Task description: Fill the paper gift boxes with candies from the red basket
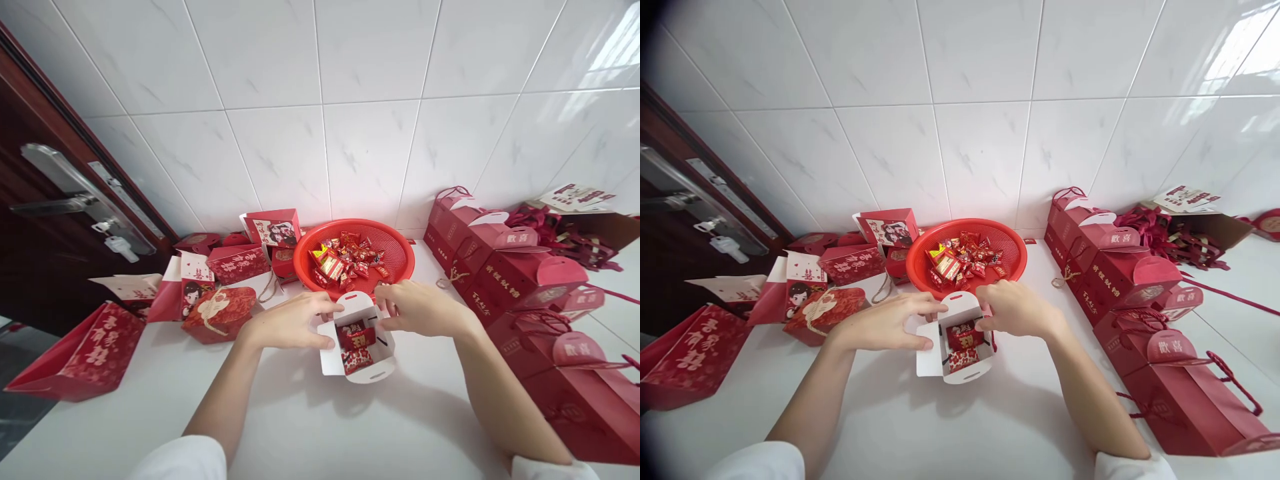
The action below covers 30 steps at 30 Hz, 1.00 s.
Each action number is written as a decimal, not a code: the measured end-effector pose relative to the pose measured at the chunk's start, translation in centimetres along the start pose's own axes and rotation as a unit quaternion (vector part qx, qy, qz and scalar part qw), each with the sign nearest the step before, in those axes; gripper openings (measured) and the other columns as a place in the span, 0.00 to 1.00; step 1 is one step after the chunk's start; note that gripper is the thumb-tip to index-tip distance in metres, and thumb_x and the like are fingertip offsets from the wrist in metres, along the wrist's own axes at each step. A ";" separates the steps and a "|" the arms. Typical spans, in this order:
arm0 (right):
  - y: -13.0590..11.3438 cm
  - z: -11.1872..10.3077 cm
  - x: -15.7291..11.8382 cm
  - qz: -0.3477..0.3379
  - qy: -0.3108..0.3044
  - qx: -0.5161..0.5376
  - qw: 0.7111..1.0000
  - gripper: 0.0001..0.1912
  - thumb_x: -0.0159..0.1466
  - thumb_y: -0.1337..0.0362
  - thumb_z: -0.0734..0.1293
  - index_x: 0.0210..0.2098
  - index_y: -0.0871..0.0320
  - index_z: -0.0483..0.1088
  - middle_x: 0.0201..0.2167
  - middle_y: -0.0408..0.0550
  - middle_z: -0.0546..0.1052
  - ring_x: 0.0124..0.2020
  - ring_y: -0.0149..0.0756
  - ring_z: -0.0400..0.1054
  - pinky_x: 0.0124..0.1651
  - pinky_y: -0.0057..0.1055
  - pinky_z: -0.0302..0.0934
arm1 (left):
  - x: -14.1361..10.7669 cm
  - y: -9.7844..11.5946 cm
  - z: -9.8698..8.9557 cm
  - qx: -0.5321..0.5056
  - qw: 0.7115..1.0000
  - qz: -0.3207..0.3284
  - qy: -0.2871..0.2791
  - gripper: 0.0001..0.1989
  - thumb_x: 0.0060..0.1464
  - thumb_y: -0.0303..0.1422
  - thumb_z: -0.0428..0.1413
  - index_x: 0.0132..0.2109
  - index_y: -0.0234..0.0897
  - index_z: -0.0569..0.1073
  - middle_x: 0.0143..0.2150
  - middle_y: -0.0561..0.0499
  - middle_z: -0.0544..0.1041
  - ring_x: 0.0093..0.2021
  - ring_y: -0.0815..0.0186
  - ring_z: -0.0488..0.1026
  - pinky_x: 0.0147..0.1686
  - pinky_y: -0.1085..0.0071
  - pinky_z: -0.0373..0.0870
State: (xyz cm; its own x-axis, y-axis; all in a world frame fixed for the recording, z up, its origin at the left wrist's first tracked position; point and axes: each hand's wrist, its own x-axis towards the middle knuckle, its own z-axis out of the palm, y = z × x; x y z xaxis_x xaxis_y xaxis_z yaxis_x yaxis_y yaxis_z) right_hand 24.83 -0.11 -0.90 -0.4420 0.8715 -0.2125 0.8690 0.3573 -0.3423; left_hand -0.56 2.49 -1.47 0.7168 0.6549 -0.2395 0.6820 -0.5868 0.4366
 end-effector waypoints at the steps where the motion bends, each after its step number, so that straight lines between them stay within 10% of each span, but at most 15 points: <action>1: 0.0 0.0 -0.1 -0.002 -0.005 0.008 1.000 0.09 0.63 0.61 0.71 0.35 0.56 0.67 0.33 0.44 0.77 0.33 0.35 0.70 0.31 0.29 0.52 | 0.0 0.0 0.0 0.001 1.000 -0.003 -0.004 0.28 0.52 0.42 0.61 0.60 0.41 0.73 0.56 0.46 0.75 0.55 0.53 0.72 0.50 0.68 0.67; 30: 2.9 1.7 0.0 -0.099 -0.039 0.067 0.992 0.21 0.64 0.56 0.68 0.56 0.51 0.70 0.48 0.50 0.76 0.46 0.43 0.70 0.45 0.33 0.62 | 0.6 -1.5 0.2 -0.048 0.997 0.056 -0.022 0.39 0.46 0.50 0.66 0.64 0.46 0.68 0.65 0.48 0.71 0.62 0.53 0.69 0.60 0.65 0.64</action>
State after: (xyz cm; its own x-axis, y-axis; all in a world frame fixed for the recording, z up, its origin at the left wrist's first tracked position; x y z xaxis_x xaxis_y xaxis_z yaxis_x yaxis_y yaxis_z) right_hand 27.00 0.34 -3.40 -0.6213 0.7581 -0.1982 0.7287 0.4659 -0.5020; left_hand -1.06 3.68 -2.41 0.7951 0.5646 -0.2213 0.5815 -0.6062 0.5427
